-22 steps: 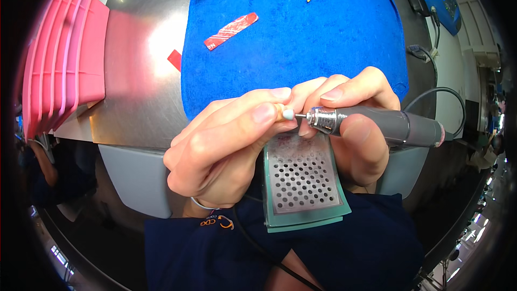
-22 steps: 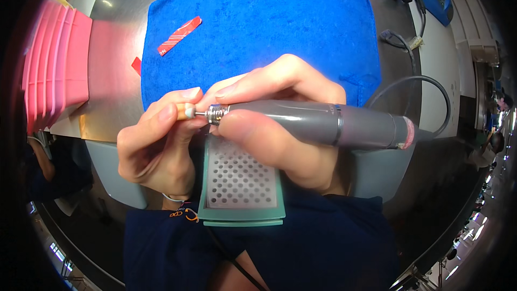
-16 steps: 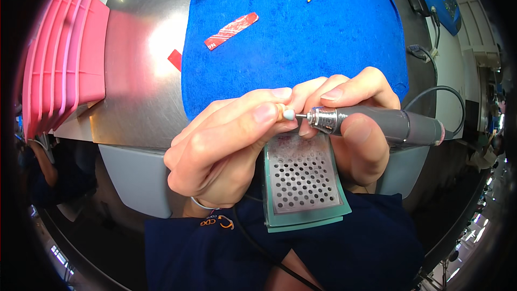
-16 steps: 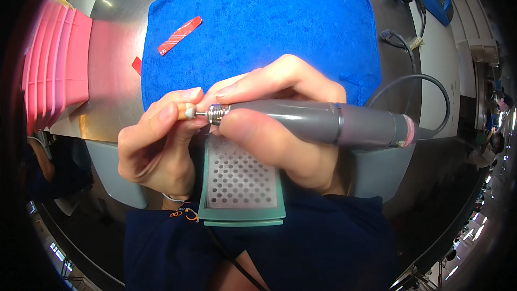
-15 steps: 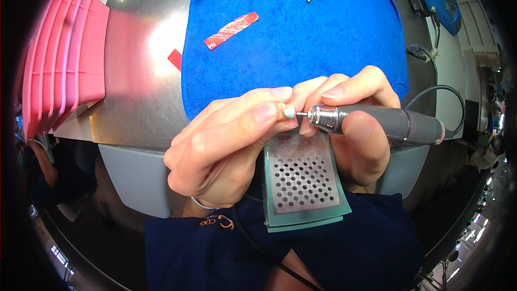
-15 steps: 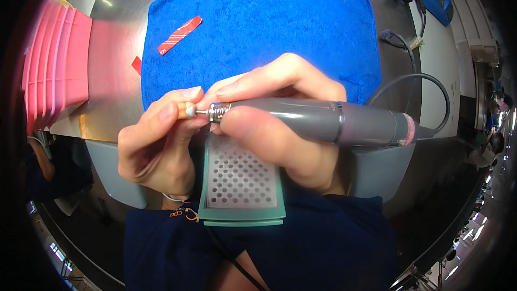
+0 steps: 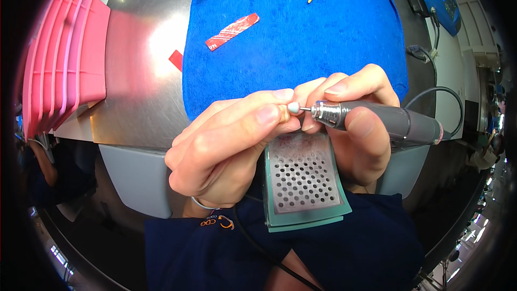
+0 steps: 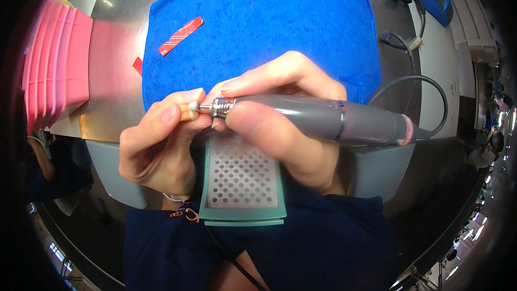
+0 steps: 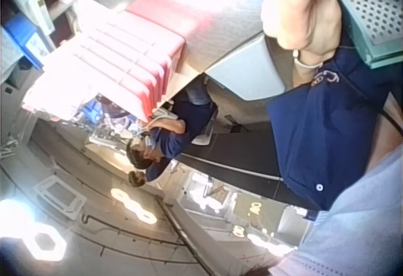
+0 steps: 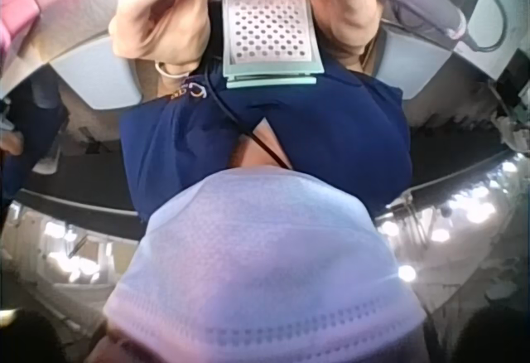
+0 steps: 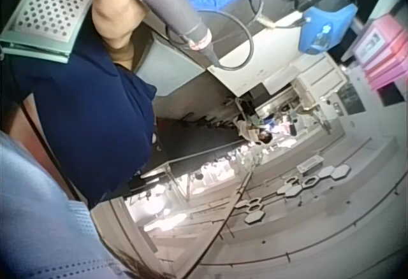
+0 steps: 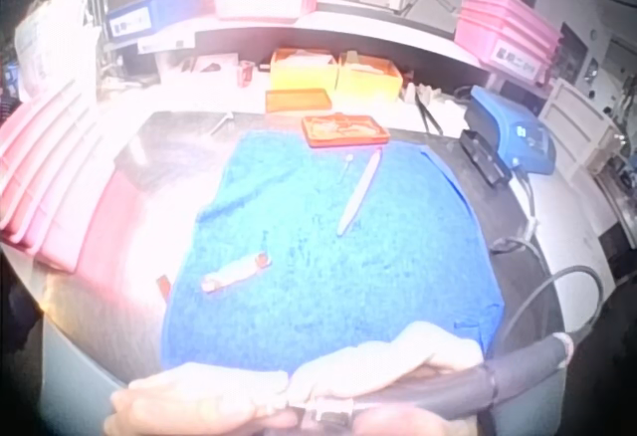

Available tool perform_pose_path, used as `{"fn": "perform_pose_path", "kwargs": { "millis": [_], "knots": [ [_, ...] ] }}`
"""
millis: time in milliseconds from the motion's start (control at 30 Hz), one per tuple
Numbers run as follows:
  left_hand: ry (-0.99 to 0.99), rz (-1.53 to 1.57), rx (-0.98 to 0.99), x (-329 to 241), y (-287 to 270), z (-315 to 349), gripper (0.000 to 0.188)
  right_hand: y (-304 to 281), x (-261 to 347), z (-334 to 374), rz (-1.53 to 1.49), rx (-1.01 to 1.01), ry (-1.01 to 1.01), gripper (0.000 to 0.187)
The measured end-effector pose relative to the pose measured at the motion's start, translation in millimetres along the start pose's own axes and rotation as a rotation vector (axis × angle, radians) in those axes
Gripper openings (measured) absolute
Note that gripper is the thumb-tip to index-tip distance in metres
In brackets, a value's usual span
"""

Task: The person installs a bit into a rotary tool and grinds a dental piece using the rotary tool over a suction vent.

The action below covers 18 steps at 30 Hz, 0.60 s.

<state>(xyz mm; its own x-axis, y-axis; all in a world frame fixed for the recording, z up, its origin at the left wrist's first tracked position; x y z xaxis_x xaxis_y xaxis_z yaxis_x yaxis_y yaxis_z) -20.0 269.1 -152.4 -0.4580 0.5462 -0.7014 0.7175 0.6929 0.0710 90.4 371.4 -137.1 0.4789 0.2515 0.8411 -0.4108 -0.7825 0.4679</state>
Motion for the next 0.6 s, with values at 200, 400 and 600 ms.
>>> {"fn": "perform_pose_path", "kwargs": {
  "millis": [200, 400, 600],
  "knots": [
    [-0.010, 0.012, 0.020, -0.4, -1.3, -1.1, 0.029, -4.3, -2.7, -0.6, -0.063, 0.028, -0.041, 0.014],
    [-0.024, 0.001, 0.018, -0.7, -1.8, -1.2, 0.028, -2.2, -0.8, 0.4, 0.013, 0.050, 0.021, 0.026],
    [-0.033, -0.017, 0.022, -4.7, -3.2, -1.4, 0.028, -2.5, -1.7, -0.5, -0.017, 0.058, 0.006, 0.025]
  ]
}}
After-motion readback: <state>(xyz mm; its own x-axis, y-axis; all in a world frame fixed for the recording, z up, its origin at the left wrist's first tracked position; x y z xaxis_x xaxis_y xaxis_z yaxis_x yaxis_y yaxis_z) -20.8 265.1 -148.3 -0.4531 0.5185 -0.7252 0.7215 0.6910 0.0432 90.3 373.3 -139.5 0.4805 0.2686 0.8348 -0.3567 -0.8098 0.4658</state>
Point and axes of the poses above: each hand's wrist, its own z-axis away from the middle knuckle, its own y-axis out of the palm, x = y × z, the point moved 2 cm from there along -z, towards the middle knuckle, and after that the axes turned 3 degrees about x, right-handed, at the moved point
